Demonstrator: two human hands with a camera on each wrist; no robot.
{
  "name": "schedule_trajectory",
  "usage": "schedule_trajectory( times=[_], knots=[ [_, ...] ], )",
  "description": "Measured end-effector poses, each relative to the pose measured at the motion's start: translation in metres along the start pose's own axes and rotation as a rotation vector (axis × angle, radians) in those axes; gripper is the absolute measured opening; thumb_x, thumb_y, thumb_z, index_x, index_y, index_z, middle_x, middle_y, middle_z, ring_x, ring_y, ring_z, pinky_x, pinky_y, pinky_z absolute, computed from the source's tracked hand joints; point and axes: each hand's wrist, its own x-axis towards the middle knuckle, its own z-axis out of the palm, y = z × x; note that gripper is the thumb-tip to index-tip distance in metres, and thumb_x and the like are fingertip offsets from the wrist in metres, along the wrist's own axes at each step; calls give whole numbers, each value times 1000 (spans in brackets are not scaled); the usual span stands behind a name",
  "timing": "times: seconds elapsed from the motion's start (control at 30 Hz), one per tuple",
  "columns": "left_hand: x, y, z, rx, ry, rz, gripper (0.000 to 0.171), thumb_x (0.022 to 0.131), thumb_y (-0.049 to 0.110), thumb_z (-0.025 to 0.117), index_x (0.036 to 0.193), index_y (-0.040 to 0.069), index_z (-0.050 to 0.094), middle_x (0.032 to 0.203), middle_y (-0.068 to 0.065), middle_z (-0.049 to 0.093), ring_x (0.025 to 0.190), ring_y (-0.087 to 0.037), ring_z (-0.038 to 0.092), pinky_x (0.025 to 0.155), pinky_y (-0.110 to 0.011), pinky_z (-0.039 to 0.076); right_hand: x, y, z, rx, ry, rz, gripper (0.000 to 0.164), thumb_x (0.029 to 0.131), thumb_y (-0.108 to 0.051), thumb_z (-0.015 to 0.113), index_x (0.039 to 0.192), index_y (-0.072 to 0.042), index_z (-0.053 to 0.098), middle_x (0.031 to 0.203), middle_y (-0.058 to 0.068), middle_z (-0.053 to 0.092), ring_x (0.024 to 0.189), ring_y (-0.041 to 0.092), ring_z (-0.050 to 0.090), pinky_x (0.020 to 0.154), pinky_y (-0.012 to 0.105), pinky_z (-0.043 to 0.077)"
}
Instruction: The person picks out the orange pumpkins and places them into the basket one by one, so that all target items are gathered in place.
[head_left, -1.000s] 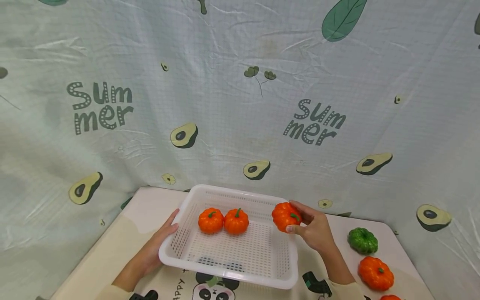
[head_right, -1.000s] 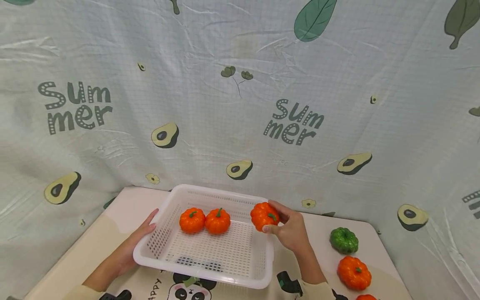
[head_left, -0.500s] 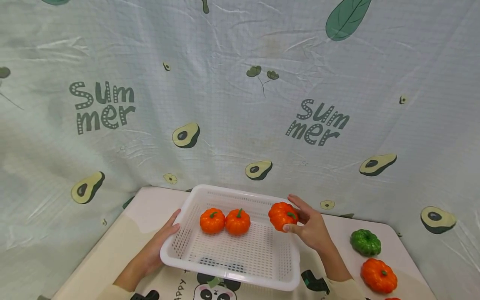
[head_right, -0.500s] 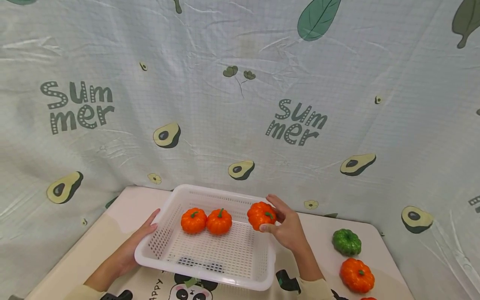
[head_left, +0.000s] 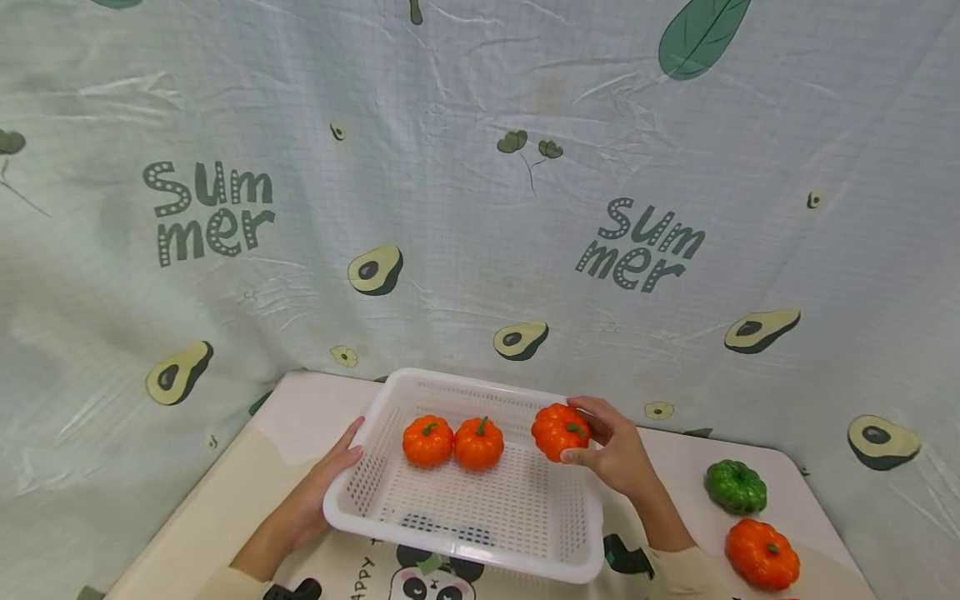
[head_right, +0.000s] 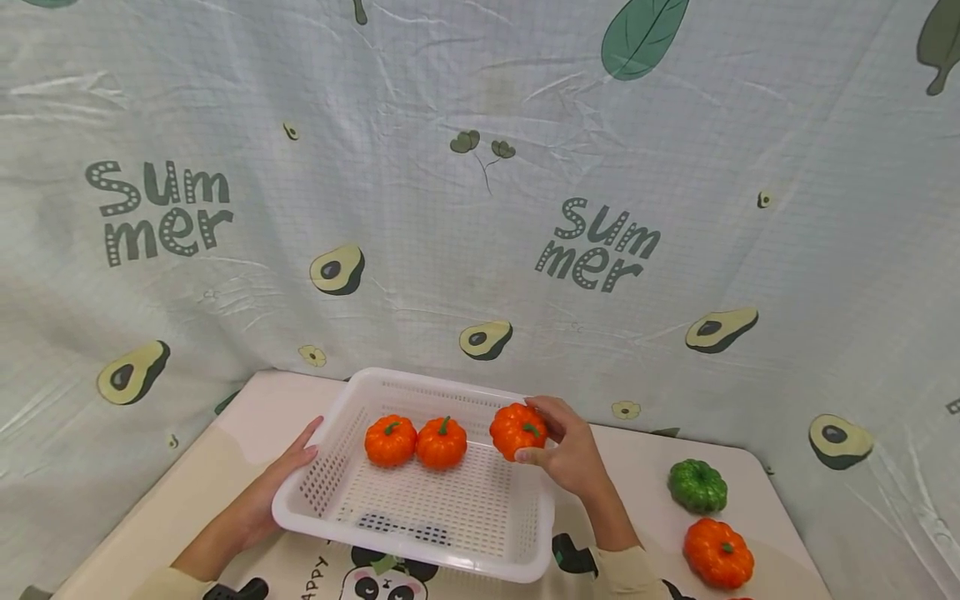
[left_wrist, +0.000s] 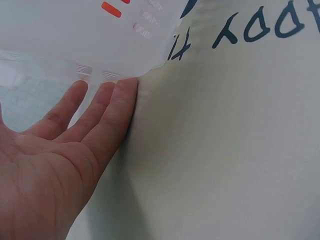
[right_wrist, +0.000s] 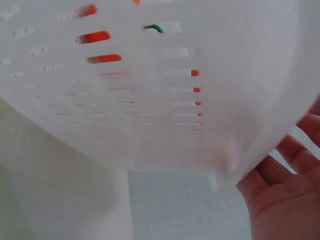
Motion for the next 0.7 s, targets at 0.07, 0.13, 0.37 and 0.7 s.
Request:
schedule_trajectory(
  times=[0.07, 0.13, 0.37, 0.7],
  knots=[
    [0, 0, 1, 1, 14, -5, 69, 109, 47, 36, 168, 37, 2, 178, -9, 3, 155, -42, 25, 117, -56, 39, 1, 2, 1, -15, -7, -6, 67, 77, -9, 90, 138, -4, 63, 138, 20, 63, 123, 43, 66, 100, 47, 56],
    [1, 0, 1, -1, 23, -8, 69, 109, 48, 37, 168, 38, 3, 178, -9, 4, 155, -42, 25, 116, -55, 40, 2, 3, 2, -28, -12, -11, 67, 77, -10, 90, 138, -2, 63, 137, 19, 64, 121, 41, 66, 101, 49, 56],
    [1, 0, 1, 1, 21, -1, 69, 109, 48, 38, 168, 39, 4, 178, -9, 5, 156, -43, 24, 117, -55, 38, 7, 3, 7, -33, -7, 26, 66, 77, -6, 89, 138, -2, 63, 140, 19, 64, 130, 43, 60, 108, 62, 48],
    [-1, 1, 1, 13, 11, 0, 69, 109, 48, 37, 168, 38, 4, 178, -9, 4, 156, -43, 24, 119, -61, 35, 11, 9, 12, -56, -30, 27, 67, 77, -9, 90, 137, 0, 64, 139, 20, 67, 129, 43, 61, 109, 63, 47]
  ],
)
